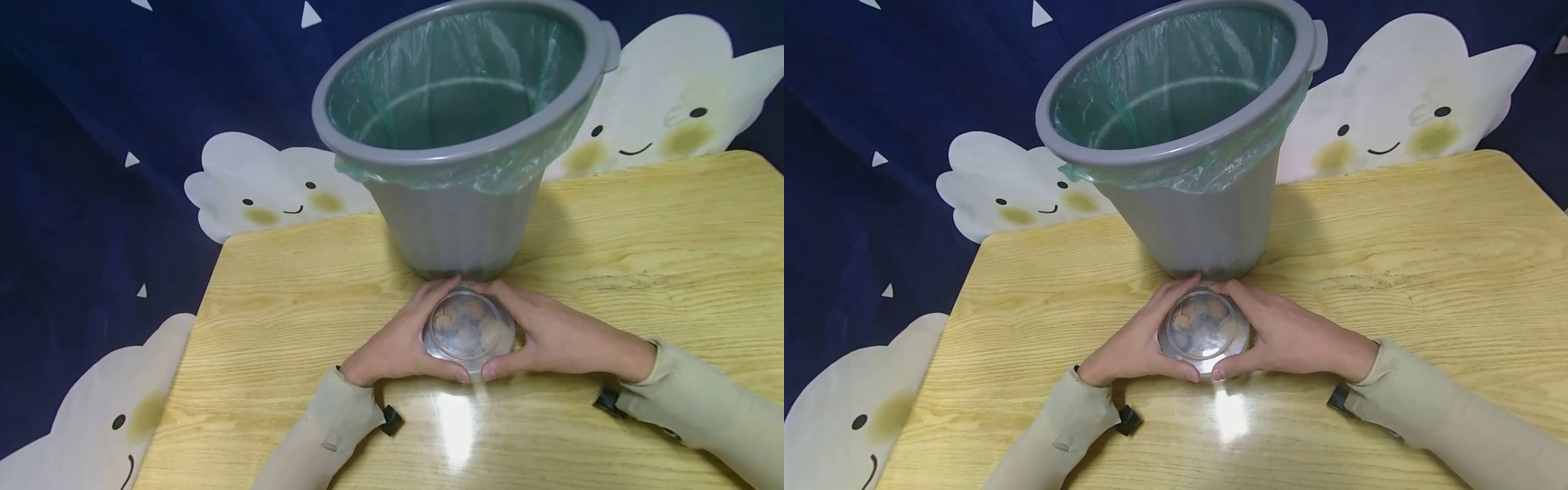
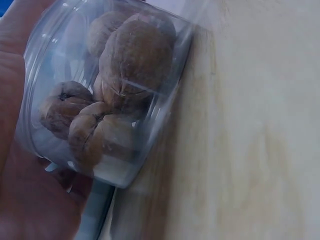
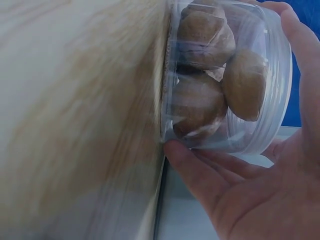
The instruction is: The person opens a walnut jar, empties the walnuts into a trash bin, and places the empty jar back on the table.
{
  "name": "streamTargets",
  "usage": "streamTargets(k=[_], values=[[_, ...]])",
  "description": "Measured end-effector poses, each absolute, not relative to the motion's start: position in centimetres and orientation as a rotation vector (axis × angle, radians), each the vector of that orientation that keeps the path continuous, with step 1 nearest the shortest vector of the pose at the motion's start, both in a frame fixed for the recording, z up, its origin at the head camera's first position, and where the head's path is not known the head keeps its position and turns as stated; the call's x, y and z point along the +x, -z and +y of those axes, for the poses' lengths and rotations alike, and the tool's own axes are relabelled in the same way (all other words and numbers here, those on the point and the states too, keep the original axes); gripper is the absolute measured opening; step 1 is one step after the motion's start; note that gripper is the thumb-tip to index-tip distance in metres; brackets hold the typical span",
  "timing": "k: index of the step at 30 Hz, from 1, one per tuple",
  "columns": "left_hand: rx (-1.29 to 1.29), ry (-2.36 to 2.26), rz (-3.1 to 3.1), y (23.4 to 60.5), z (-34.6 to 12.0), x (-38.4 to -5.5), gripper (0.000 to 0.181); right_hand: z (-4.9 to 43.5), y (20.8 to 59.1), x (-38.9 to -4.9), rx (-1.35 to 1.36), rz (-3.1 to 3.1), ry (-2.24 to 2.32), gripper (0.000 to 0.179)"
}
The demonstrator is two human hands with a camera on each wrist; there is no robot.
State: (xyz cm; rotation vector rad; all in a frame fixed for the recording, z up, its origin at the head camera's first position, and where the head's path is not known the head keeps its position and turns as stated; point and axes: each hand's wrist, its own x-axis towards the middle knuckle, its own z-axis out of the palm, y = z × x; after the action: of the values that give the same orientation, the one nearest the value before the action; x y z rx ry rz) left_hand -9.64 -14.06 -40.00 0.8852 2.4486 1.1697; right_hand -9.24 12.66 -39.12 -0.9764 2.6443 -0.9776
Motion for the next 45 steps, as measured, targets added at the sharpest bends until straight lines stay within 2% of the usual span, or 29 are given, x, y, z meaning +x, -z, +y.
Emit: streamTargets(k=[8, 19, 28, 38, 45], values=[[0.888, -1.174, 2.453, 40.1, -14.0, -9.8, 0.133, 12.9, 39.4, -9.6, -1.000, 2.603, 1.030, 0.110], [0.853, -1.160, 2.453, 40.0, -14.2, -9.4, 0.136, 13.3, 40.8, -10.9, -1.098, 2.495, 1.153, 0.135], [0.858, -1.167, 2.450, 40.0, -14.0, -9.5, 0.139, 13.6, 41.4, -11.2, -1.066, 2.401, 1.278, 0.127], [0.856, -1.151, 2.455, 40.0, -14.1, -9.6, 0.139, 13.5, 41.4, -11.1, -0.999, 2.389, 1.294, 0.127], [0.849, -1.148, 2.456, 40.0, -14.0, -9.6, 0.139, 13.5, 42.0, -11.2, -0.991, 2.353, 1.316, 0.119]])
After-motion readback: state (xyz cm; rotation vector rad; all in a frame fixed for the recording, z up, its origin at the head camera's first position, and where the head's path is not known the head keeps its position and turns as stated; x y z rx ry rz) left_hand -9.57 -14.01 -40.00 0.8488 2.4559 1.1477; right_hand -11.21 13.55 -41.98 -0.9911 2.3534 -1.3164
